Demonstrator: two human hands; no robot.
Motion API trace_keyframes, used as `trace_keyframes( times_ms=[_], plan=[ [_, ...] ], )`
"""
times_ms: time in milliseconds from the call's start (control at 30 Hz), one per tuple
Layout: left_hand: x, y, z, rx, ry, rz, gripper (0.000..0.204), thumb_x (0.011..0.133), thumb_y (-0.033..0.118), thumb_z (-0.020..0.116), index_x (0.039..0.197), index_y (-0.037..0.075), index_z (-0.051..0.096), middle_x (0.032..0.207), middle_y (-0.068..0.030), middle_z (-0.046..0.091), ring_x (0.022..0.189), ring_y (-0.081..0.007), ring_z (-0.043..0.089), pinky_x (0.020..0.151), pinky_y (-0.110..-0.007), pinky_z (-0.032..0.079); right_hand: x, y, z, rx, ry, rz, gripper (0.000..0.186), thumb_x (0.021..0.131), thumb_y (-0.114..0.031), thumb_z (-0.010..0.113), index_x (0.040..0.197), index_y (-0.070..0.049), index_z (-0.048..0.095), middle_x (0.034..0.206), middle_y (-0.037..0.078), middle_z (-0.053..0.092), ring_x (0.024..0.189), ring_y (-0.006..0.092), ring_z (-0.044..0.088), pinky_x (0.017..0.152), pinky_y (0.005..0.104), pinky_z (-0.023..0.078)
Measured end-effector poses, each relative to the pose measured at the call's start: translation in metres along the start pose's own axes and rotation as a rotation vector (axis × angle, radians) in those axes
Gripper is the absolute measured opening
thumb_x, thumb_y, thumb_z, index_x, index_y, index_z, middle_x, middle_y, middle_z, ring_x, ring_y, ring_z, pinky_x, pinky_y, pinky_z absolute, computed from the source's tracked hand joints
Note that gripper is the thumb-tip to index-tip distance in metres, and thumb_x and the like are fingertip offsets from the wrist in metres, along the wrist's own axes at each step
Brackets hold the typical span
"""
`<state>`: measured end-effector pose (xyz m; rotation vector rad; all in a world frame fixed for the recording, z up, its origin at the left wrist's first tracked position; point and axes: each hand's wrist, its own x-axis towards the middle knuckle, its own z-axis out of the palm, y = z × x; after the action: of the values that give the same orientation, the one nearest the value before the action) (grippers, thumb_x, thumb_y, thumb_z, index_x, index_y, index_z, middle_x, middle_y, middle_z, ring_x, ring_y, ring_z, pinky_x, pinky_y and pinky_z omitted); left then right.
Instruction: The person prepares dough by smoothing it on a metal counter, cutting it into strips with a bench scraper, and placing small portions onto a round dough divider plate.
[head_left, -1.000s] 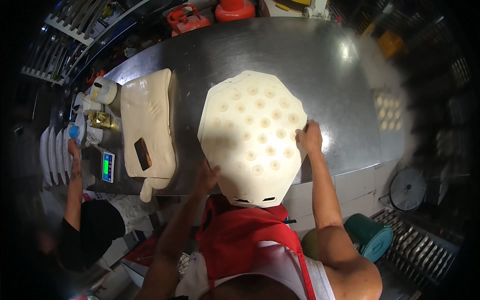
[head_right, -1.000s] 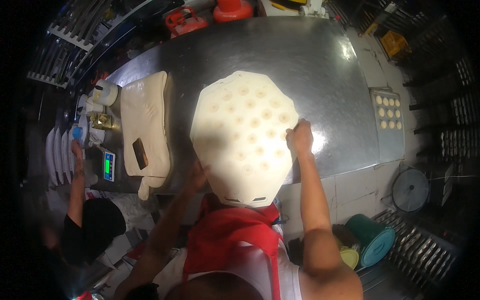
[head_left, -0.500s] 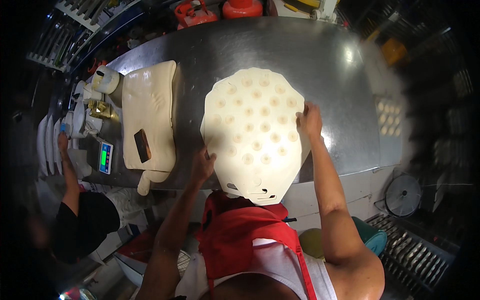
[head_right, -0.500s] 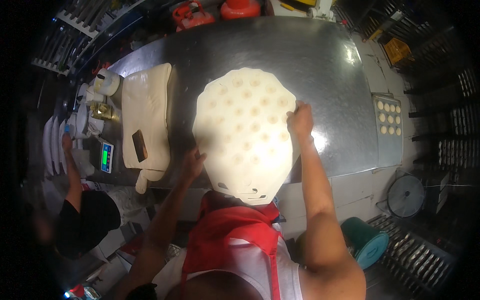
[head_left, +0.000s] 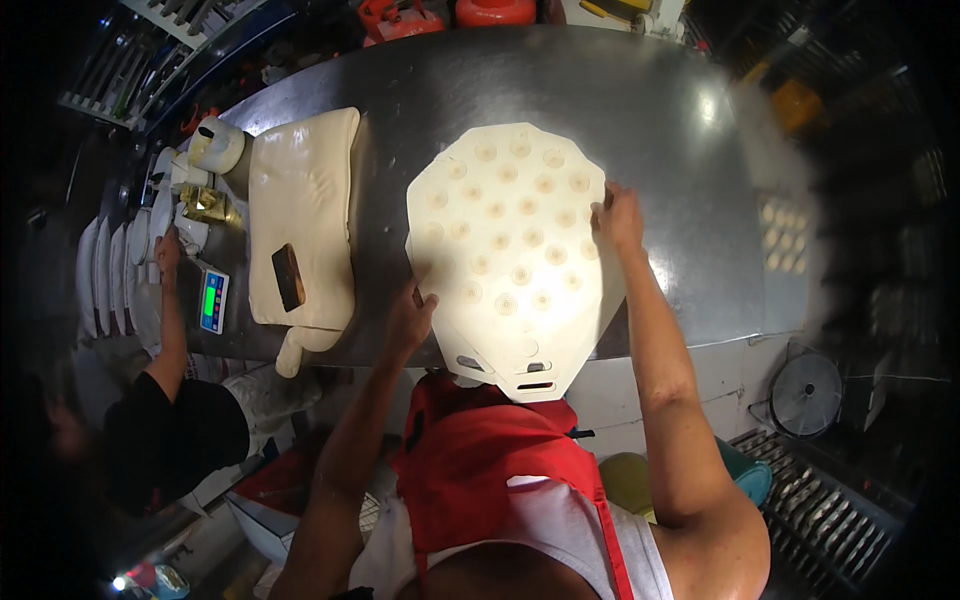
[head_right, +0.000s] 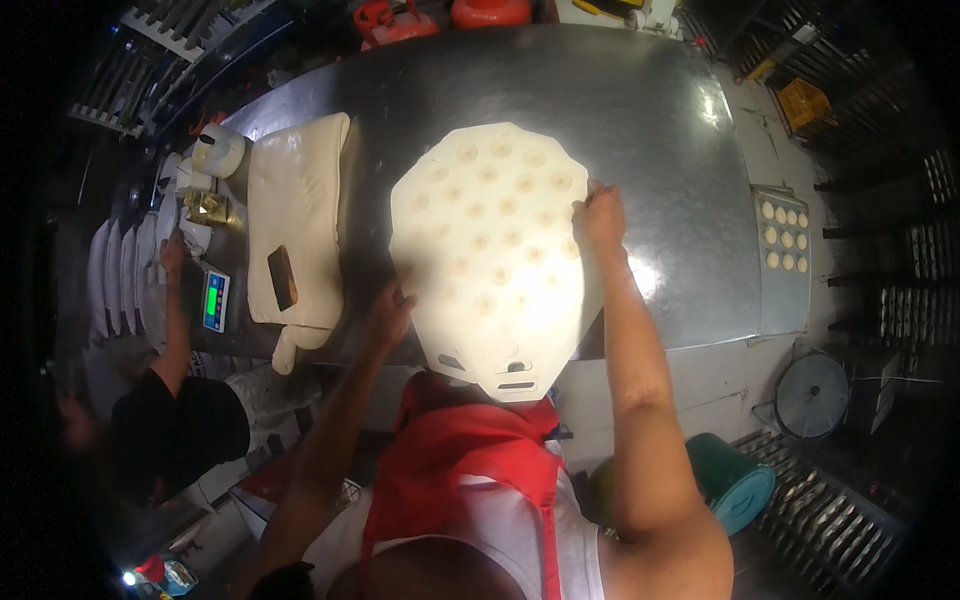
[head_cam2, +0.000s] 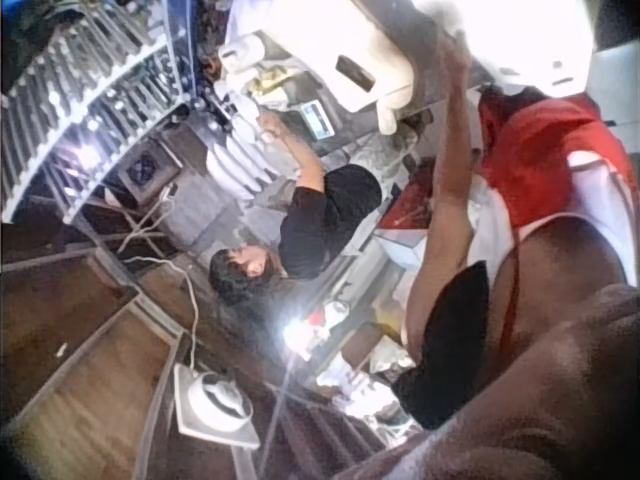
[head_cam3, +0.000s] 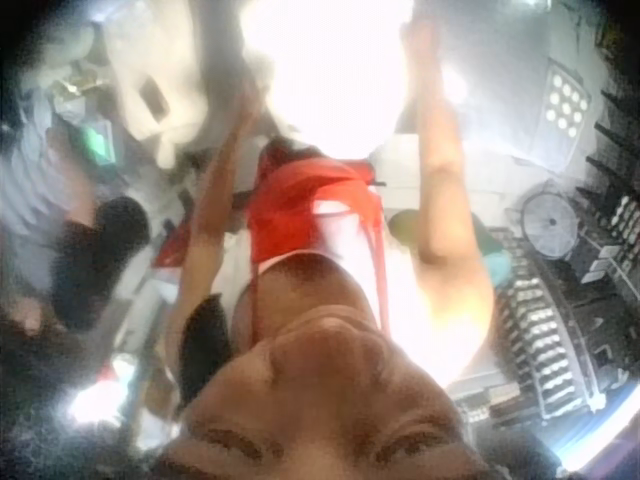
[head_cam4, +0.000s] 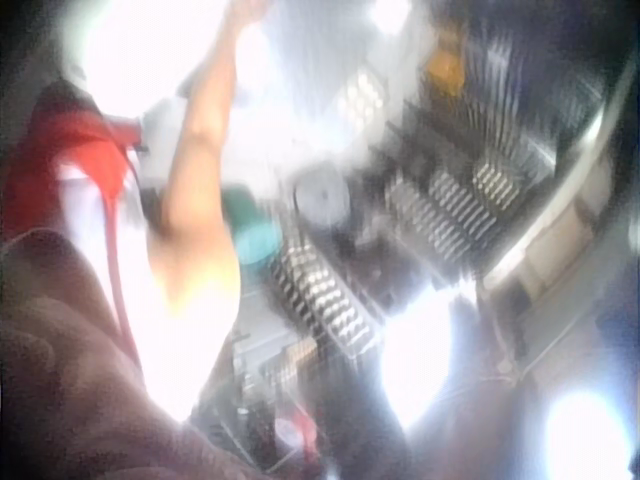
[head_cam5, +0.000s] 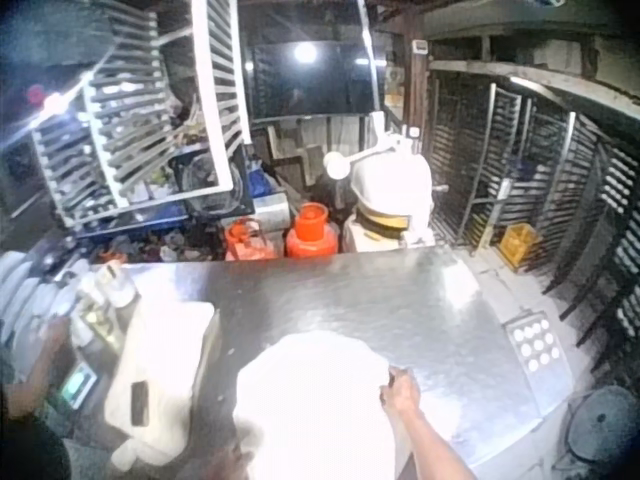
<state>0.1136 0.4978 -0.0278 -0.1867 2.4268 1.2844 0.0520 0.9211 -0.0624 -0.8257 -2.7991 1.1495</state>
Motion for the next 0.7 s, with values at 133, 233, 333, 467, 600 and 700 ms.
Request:
trace_keyframes(
  times_ms=[133,233,333,467,600,700],
  plan=[
    [0.012,-0.023,-0.001,0.11,-0.01,0.055,0.054,0.091,0.023,0.076,0.139,0.001,0.067,0.12,-0.0246,0.071,0.112,-0.0395,0.068,0.101,-0.045,0.053,-0.024,0.001,-0.002,-0.174,0.13,-0.11,0.037,0.087,-0.015,0.083,0.119,-0.002,0.068,0.114,0.022,0.066,0.108,0.0412,0.066,0.091,0.0495,0.055],
    [0.015,-0.021,0.009,0.334,0.05,0.027,0.053,0.09,0.024,0.075,0.136,-0.001,0.068,0.105,-0.0223,0.07,0.101,-0.0393,0.067,0.095,-0.044,0.054,-0.039,0.018,-0.006,-0.165,0.159,-0.1,0.035,0.087,-0.016,0.084,0.114,-0.003,0.066,0.109,0.021,0.068,0.105,0.0418,0.067,0.088,0.0506,0.055],
    [0.019,-0.033,0.017,0.257,0.144,0.13,0.034,0.089,0.015,0.073,0.118,-0.001,0.069,0.078,-0.0156,0.059,0.082,-0.0337,0.06,0.081,-0.049,0.05,-0.067,0.016,-0.012,-0.115,0.124,-0.03,0.036,0.088,-0.017,0.084,0.114,-0.003,0.064,0.104,0.02,0.068,0.1,0.0418,0.068,0.086,0.0506,0.055],
    [0.037,-0.086,-0.007,0.194,0.291,0.134,0.031,0.088,0.017,0.075,0.111,-0.002,0.068,0.084,-0.0197,0.063,0.09,-0.0376,0.063,0.086,-0.051,0.05,-0.108,0.005,-0.005,-0.061,0.023,0.059,0.036,0.089,-0.015,0.085,0.113,-0.004,0.061,0.102,0.017,0.068,0.096,0.0394,0.069,0.086,0.0497,0.054],
    [0.039,-0.077,-0.023,0.28,0.135,0.015,0.033,0.089,0.018,0.077,0.111,-0.005,0.068,0.097,-0.0252,0.068,0.095,-0.0401,0.067,0.091,-0.05,0.051,-0.138,0.0,0.002,-0.038,0.081,0.137,0.037,0.088,-0.014,0.087,0.109,-0.001,0.06,0.094,0.014,0.066,0.086,0.0334,0.066,0.082,0.0449,0.054],
    [0.033,-0.003,-0.017,0.35,-0.017,-0.049,0.032,0.089,0.018,0.076,0.11,-0.006,0.069,0.096,-0.027,0.07,0.092,-0.0417,0.07,0.086,-0.051,0.053,-0.124,0.015,-0.007,-0.022,0.109,0.161,0.038,0.09,-0.015,0.085,0.116,-0.005,0.058,0.1,0.015,0.067,0.094,0.0351,0.069,0.086,0.0476,0.055]
  ],
)
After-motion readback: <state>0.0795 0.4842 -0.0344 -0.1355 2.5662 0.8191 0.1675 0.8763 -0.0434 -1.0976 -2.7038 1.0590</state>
